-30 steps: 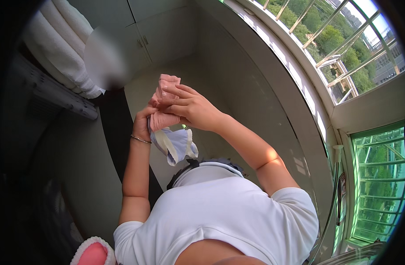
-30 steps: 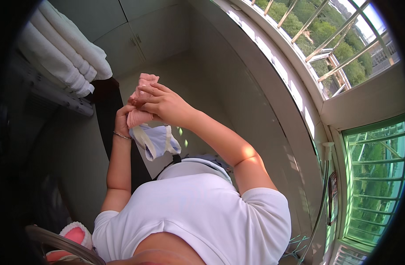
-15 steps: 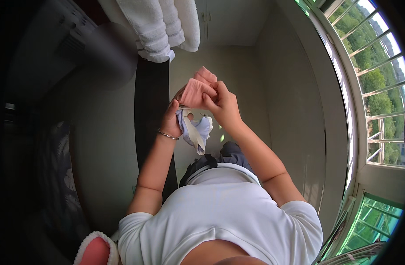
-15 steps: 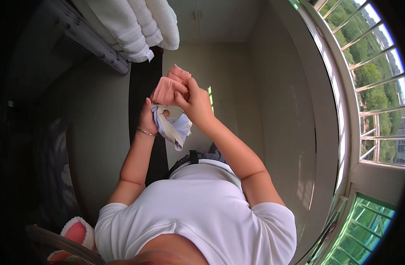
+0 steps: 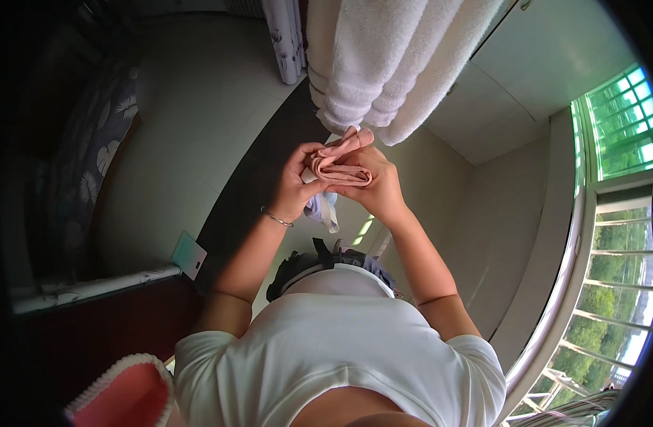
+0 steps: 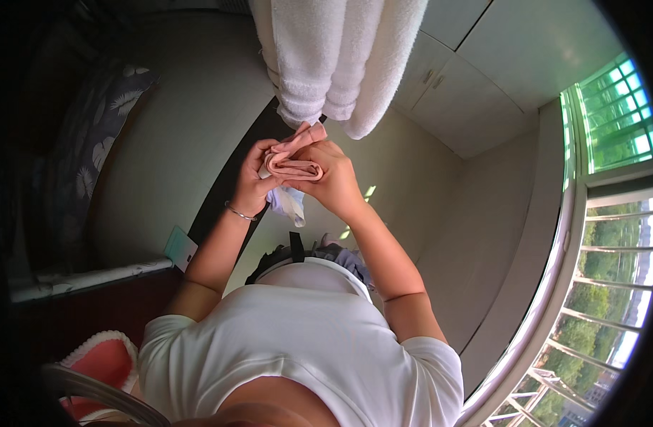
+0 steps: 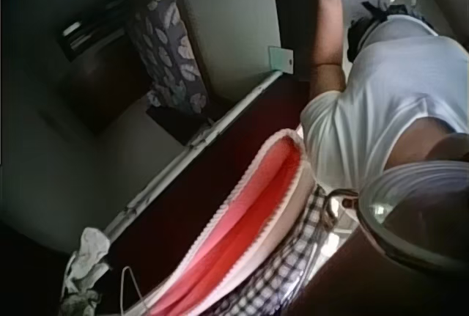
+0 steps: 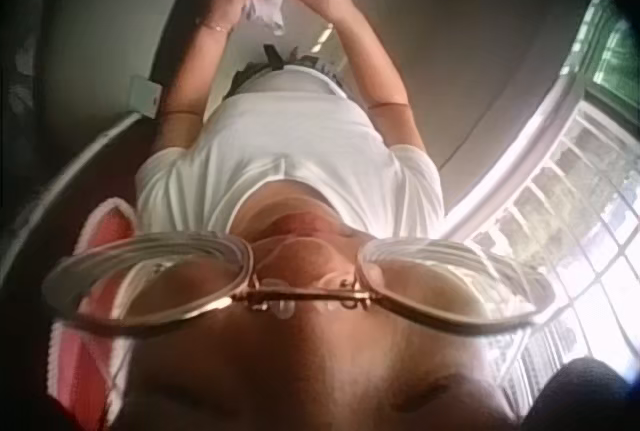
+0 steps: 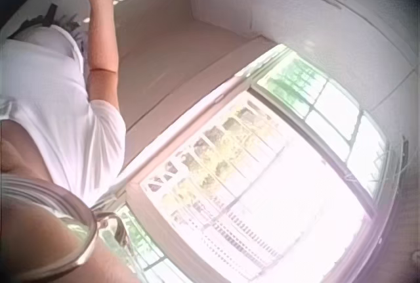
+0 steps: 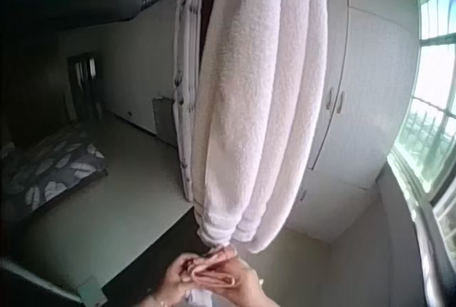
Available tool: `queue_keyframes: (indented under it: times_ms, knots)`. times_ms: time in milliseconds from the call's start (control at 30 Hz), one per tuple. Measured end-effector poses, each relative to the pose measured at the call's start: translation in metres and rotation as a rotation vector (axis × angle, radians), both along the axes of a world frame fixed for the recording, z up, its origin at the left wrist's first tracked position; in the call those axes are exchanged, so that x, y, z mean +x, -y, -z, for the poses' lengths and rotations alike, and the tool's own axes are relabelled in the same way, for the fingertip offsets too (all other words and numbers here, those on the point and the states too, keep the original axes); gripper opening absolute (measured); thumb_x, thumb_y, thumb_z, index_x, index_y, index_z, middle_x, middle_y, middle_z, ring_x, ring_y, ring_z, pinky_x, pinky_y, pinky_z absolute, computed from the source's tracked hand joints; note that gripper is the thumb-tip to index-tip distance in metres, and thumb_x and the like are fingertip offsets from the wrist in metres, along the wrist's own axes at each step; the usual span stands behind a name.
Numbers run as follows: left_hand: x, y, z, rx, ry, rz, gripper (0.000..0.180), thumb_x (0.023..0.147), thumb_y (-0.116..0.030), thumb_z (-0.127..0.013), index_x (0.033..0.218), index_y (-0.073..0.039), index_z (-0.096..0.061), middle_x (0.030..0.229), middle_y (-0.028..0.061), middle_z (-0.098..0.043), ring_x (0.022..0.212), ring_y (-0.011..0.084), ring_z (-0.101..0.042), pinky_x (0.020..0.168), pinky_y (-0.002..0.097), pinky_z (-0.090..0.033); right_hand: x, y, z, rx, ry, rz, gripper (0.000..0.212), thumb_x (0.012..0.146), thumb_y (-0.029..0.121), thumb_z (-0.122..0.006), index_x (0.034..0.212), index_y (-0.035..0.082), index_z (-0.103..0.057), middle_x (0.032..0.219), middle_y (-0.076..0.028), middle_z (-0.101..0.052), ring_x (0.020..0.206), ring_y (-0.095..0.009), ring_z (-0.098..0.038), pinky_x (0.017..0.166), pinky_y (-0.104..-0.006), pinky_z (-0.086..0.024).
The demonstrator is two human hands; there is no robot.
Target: The person folds a light blue garment and a pink garment on a bed and then on a balcony. They place the folded items into a mesh storage bag inside a wooden wardrobe. Finally, the person picks up a snack bag from a bedside table.
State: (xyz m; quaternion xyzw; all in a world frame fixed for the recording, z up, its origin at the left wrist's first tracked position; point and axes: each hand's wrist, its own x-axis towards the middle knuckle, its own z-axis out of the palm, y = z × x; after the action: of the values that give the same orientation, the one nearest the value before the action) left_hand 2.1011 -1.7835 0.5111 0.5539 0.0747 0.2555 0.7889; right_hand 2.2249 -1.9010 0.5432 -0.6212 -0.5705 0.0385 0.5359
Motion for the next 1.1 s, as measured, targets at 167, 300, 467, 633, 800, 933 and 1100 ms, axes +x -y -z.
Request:
queue_keyframes:
  times_ms: [167,300,467,633,800,933,1100]
  knots:
    - [-0.018,-0.007,-0.009,-0.079,0.022,-0.213,0.05,0.073,-0.001,-0.062,0.119,-0.003,-0.042,0.105,0.0042,-0.053,0.098,0.0118,-0.05,0.083,0.0251,-0.041,0.0,-0.037,0.012,-0.229,-0.658,-0.432,0.025,0.069,0.0,-0.067,0.091,0.001,-0.055,0.087,-0.005,-0.061,0.078,-0.01,-0.057,0.068,-0.0258,-0.046]
    - [-0.046,-0.031,0.007,-0.126,0.015,-0.344,0.039,0.078,-0.007,-0.06,0.115,-0.003,-0.048,0.102,0.0028,-0.054,0.093,0.0099,-0.05,0.078,0.0238,-0.042,-0.017,-0.075,0.002,-0.3,-0.558,-0.556,0.029,0.072,-0.003,-0.063,0.1,0.002,-0.053,0.094,-0.008,-0.06,0.092,-0.014,-0.057,0.079,-0.0262,-0.045]
    - [-0.071,-0.082,0.024,-0.237,0.064,-0.428,0.032,0.078,-0.012,-0.062,0.107,-0.004,-0.052,0.088,-0.0011,-0.053,0.071,0.006,-0.048,0.061,0.0205,-0.04,-0.039,-0.147,-0.001,-0.285,-0.681,-0.846,0.026,0.084,0.012,-0.053,0.108,0.001,-0.054,0.11,-0.007,-0.055,0.103,-0.015,-0.049,0.092,-0.0283,-0.035]
    - [-0.116,-0.15,0.023,-0.252,-0.021,-0.484,0.028,0.08,-0.02,-0.062,0.102,-0.005,-0.053,0.083,-0.0016,-0.053,0.068,0.0054,-0.048,0.059,0.0195,-0.04,-0.087,-0.233,0.009,-0.231,-0.581,-0.619,0.027,0.08,0.014,-0.06,0.102,0.0,-0.052,0.097,-0.008,-0.058,0.092,-0.016,-0.054,0.081,-0.0255,-0.041]
    - [-0.166,-0.226,0.007,-0.505,-0.053,-0.519,0.024,0.083,-0.02,-0.057,0.103,-0.008,-0.053,0.087,-0.0015,-0.055,0.072,0.006,-0.052,0.06,0.0197,-0.042,-0.144,-0.315,0.003,-0.099,0.141,-0.113,0.044,0.066,0.02,-0.072,0.097,0.001,-0.048,0.087,-0.01,-0.055,0.081,-0.025,-0.056,0.069,-0.0309,-0.045]
    - [-0.197,-0.278,0.003,-0.592,0.154,-0.6,0.026,0.084,-0.018,-0.055,0.108,-0.009,-0.051,0.098,0.001,-0.057,0.084,0.0093,-0.055,0.067,0.0222,-0.044,-0.177,-0.376,-0.005,-0.056,-0.119,-0.176,0.054,0.062,0.016,-0.073,0.106,-0.002,-0.048,0.091,-0.013,-0.052,0.086,-0.028,-0.053,0.077,-0.0336,-0.044]
    - [-0.227,-0.338,-0.013,-0.535,0.028,-0.757,0.03,0.082,-0.011,-0.057,0.111,-0.006,-0.049,0.101,0.0034,-0.056,0.09,0.0136,-0.056,0.079,0.0255,-0.046,-0.197,-0.435,0.002,-0.233,-0.419,-0.557,0.04,0.063,0.002,-0.066,0.101,-0.003,-0.054,0.094,-0.012,-0.053,0.08,-0.025,-0.056,0.071,-0.0305,-0.046]
